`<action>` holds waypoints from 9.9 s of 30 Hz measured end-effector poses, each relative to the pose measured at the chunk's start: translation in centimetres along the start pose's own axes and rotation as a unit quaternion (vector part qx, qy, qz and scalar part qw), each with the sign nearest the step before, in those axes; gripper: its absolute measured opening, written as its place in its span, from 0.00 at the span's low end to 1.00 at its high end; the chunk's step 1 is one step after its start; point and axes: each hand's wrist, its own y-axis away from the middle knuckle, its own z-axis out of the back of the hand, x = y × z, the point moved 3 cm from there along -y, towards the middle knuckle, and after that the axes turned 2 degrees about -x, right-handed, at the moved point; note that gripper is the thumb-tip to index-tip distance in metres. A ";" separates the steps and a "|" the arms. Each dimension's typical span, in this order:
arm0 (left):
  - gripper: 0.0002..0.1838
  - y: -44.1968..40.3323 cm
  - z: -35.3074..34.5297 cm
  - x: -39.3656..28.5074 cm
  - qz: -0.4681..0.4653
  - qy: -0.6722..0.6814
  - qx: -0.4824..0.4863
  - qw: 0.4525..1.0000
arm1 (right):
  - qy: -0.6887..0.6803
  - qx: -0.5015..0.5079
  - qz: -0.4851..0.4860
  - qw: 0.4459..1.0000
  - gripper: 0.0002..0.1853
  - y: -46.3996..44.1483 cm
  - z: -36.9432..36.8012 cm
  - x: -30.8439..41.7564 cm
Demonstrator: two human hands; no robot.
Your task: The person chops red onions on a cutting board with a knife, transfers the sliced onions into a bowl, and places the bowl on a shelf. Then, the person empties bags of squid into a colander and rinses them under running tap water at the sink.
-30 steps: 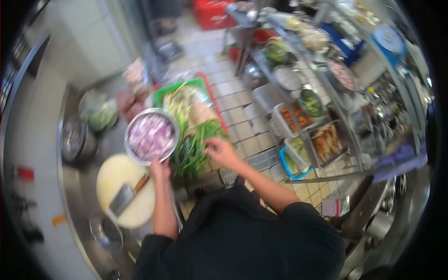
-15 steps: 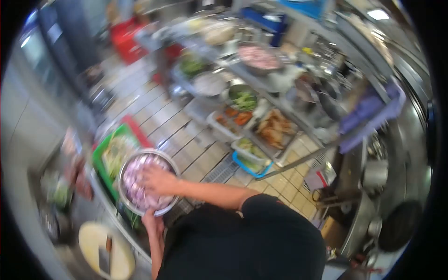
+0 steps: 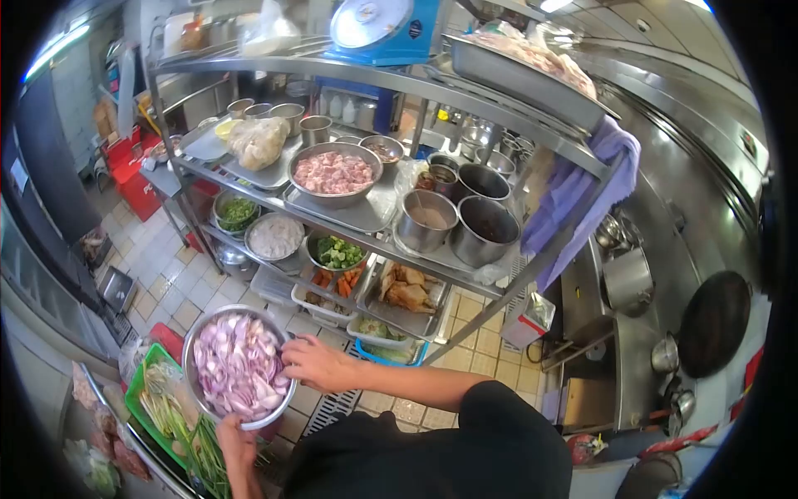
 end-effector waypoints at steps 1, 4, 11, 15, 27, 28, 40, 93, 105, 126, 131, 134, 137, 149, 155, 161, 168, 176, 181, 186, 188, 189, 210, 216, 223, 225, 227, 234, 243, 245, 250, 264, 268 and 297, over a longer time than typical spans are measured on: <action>0.08 -1.1 -0.5 -0.8 0.031 -0.016 0.038 0.999 | -0.019 -0.006 -0.007 1.000 0.14 -0.9 0.3 -0.8; 0.08 -3.3 -1.4 -4.1 0.019 -0.014 0.114 0.993 | -0.026 -0.024 0.005 0.999 0.12 -3.7 1.7 -2.1; 0.28 -1.7 -13.3 -19.0 -0.106 -0.046 0.254 0.960 | 0.021 -0.110 0.037 0.993 0.16 -15.8 12.2 -3.4; 0.35 -5.1 -14.1 -23.7 -0.205 -0.049 0.376 0.902 | 0.059 -0.167 0.023 0.984 0.20 -24.3 16.9 -6.2; 0.29 -30.3 2.6 -13.4 0.040 -0.184 0.127 0.974 | 0.310 -0.241 -0.020 0.920 0.19 -46.5 29.6 -19.7; 0.37 -32.1 4.3 -12.3 0.077 -0.196 0.121 0.970 | 0.310 -0.246 -0.051 0.917 0.19 -47.7 30.2 -21.4; 0.22 -42.4 9.3 -7.4 0.034 -0.212 0.016 0.977 | 0.428 -0.201 -0.155 0.867 0.33 -54.0 38.8 -36.8; 0.24 -17.9 17.5 12.0 -0.029 -0.141 -0.480 0.865 | 0.198 0.090 -0.050 0.975 0.26 -73.1 17.0 -25.0; 0.22 1.6 4.9 33.4 0.089 -0.085 -0.719 0.685 | -0.300 0.535 0.088 0.785 0.25 -61.7 -22.8 -19.3; 0.23 30.1 15.9 52.4 0.033 0.211 -0.788 0.578 | -0.430 0.593 0.184 0.655 0.16 -13.0 -38.2 36.7; 0.20 36.2 20.8 43.3 -0.149 0.208 -0.814 0.522 | -0.435 0.457 0.252 0.734 0.13 -10.8 -42.4 43.6; 0.19 38.2 22.6 38.2 -0.210 0.284 -0.786 0.507 | -0.443 0.425 0.305 0.729 0.11 -8.3 -43.0 47.2; 0.18 40.7 25.4 35.0 -0.220 0.244 -0.784 0.526 | -0.408 0.346 0.385 0.752 0.15 -5.6 -43.3 51.1; 0.19 50.8 39.3 33.8 -0.030 0.076 -0.808 0.584 | -0.292 0.312 0.458 0.780 0.21 -3.6 -47.0 56.0; 0.17 53.8 45.9 30.7 -0.060 0.063 -0.808 0.582 | -0.274 0.354 0.441 0.777 0.21 -5.0 -48.4 54.8; 0.17 77.2 35.6 1.1 -0.388 -0.211 -0.810 0.385 | -0.324 0.305 0.407 0.798 0.23 -6.3 -46.8 56.6; 0.21 99.6 20.3 -22.7 -0.303 -0.538 -0.787 -0.001 | -0.324 0.270 0.383 0.822 0.21 -5.8 -47.6 57.4; 0.28 106.3 24.3 -28.0 -0.021 -0.474 -0.856 0.204 | -0.337 0.266 0.375 0.822 0.22 -6.2 -48.1 57.6; 0.27 111.1 23.5 -29.7 -0.016 -0.483 -0.861 0.161 | -0.351 0.267 0.390 0.808 0.23 -6.4 -48.4 57.2; 0.30 106.7 20.9 -31.3 -0.174 -0.529 -0.790 -0.256 | -0.343 0.269 0.393 0.809 0.23 -6.5 -48.1 56.9; 0.31 106.2 20.9 -31.9 -0.167 -0.486 -0.806 -0.294 | -0.334 0.277 0.386 0.814 0.23 -6.6 -48.0 57.4; 0.32 106.4 21.0 -32.1 -0.165 -0.463 -0.813 -0.314 | -0.340 0.277 0.386 0.812 0.23 -6.6 -48.1 57.3; 0.24 88.0 11.2 5.1 -0.143 -0.338 -0.923 -0.118 | -0.292 0.302 0.411 0.809 0.24 -7.4 -49.2 57.6; 0.22 86.9 8.1 13.4 -0.075 -0.224 -0.969 -0.078 | -0.293 0.310 0.414 0.804 0.22 -9.6 -50.3 56.7; 0.20 87.4 7.6 16.2 -0.050 -0.163 -0.984 -0.050 | -0.267 0.337 0.438 0.790 0.22 -14.4 -51.9 53.8; 0.20 87.6 7.1 16.2 -0.049 -0.153 -0.986 -0.037 | -0.252 0.348 0.461 0.776 0.23 -16.1 -53.1 52.3; 0.19 88.0 7.4 15.6 -0.051 -0.129 -0.990 -0.008 | -0.249 0.364 0.465 0.768 0.24 -18.1 -53.8 51.0; 0.15 80.5 19.9 10.4 0.025 -0.053 -0.927 0.372 | -0.258 0.238 0.311 0.883 0.19 -18.0 -54.8 49.2; 0.21 66.2 33.5 7.9 0.043 -0.264 -0.779 0.567 | -0.448 0.693 -0.269 0.497 0.39 -0.7 -57.3 73.2; 0.21 65.0 34.5 6.5 0.025 -0.288 -0.783 0.551 | -0.490 0.671 -0.228 0.508 0.26 -0.3 -60.0 74.4; 0.21 63.3 36.9 5.5 -0.059 -0.352 -0.808 0.469 | -0.477 0.625 -0.220 0.577 0.12 -6.2 -60.4 66.6; 0.07 41.0 55.8 6.3 -0.224 -0.494 -0.747 0.384 | -0.325 0.695 -0.327 0.551 0.17 -7.0 -50.9 43.5; 0.15 41.1 54.8 6.3 -0.229 -0.455 -0.754 0.414 | -0.348 0.680 -0.301 0.571 0.20 -7.8 -52.8 41.9; 0.12 58.0 64.8 40.3 0.000 0.105 -0.793 0.600 | -0.332 0.476 0.067 0.812 0.10 -6.8 -39.9 58.8</action>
